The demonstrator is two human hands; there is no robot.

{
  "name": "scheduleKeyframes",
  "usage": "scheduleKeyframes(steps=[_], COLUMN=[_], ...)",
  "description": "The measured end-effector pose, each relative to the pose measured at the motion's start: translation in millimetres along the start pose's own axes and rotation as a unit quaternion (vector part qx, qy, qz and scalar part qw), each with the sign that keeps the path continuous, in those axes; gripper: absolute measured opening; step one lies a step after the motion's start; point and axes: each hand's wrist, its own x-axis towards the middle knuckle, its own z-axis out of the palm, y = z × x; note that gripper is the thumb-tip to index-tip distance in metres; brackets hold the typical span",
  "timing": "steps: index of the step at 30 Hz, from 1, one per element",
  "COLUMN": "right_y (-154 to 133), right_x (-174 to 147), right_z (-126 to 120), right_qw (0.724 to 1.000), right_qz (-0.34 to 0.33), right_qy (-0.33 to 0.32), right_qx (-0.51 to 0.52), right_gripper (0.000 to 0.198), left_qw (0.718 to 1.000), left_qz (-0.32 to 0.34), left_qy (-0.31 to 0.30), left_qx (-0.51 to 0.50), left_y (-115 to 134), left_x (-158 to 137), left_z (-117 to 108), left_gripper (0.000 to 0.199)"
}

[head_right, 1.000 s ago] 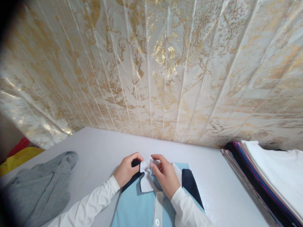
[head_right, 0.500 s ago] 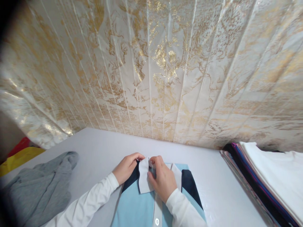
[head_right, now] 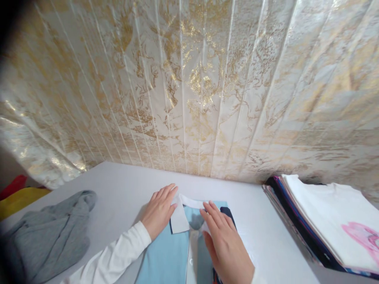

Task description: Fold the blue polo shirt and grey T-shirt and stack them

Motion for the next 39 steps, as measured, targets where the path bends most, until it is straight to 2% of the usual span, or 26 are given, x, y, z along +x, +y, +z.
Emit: scheduleKeyframes(steps=[2, 5, 10, 14, 17, 20, 23, 27, 31, 34, 39], right_y=[-3.5, -11.6, -14.6, -15.5, -29.1, -46.7, -55.2, -54.3, -45.0, -28.3, -0.5], right_x=[-21.6, -46.0, -63.3, -66.1, -61.8, -53.0, -46.1, -46.9, -52.2, -50.4, -34.4], right_z=[-2.5, 9.3, 31.6, 33.8, 33.8, 36.8, 42.4, 46.9, 40.3, 32.2, 32.1], right_qw=[0.999, 0.995, 0.993, 0.994, 0.994, 0.995, 0.997, 0.997, 0.998, 0.995, 0.977], right_qz=[-0.013, -0.012, -0.012, 0.001, -0.005, -0.025, -0.007, 0.015, 0.021, 0.073, 0.191], right_qy=[-0.007, -0.004, -0.004, 0.007, 0.029, 0.024, 0.015, -0.005, -0.048, -0.065, -0.092], right_qx=[-0.046, -0.097, -0.113, -0.106, -0.106, -0.091, -0.081, -0.072, -0.025, 0.008, 0.001], right_gripper=[0.049, 0.064, 0.071, 0.073, 0.077, 0.076, 0.072, 0.064, 0.059, 0.056, 0.058], left_qw=[0.998, 0.991, 0.990, 0.990, 0.989, 0.989, 0.989, 0.990, 0.991, 0.995, 0.997], left_qz=[0.050, 0.116, 0.116, 0.124, 0.145, 0.135, 0.128, 0.124, 0.116, 0.085, -0.024], left_qy=[-0.010, -0.032, -0.053, -0.049, -0.041, -0.059, -0.070, -0.064, -0.067, -0.052, -0.035], left_qx=[0.022, 0.052, 0.053, 0.034, 0.017, 0.018, 0.024, 0.022, 0.012, 0.013, 0.066], left_y=[10.6, 20.8, 23.1, 21.9, 21.4, 22.7, 24.8, 24.9, 21.1, 18.4, 21.7], left_x=[-22.3, -52.3, -68.7, -75.4, -85.2, -92.4, -94.9, -97.5, -96.6, -83.9, -52.6], left_z=[4.4, 19.2, 29.8, 27.8, 30.6, 32.5, 31.3, 29.6, 26.9, 22.0, 20.8], left_gripper=[0.049, 0.055, 0.058, 0.056, 0.063, 0.067, 0.067, 0.069, 0.067, 0.068, 0.079])
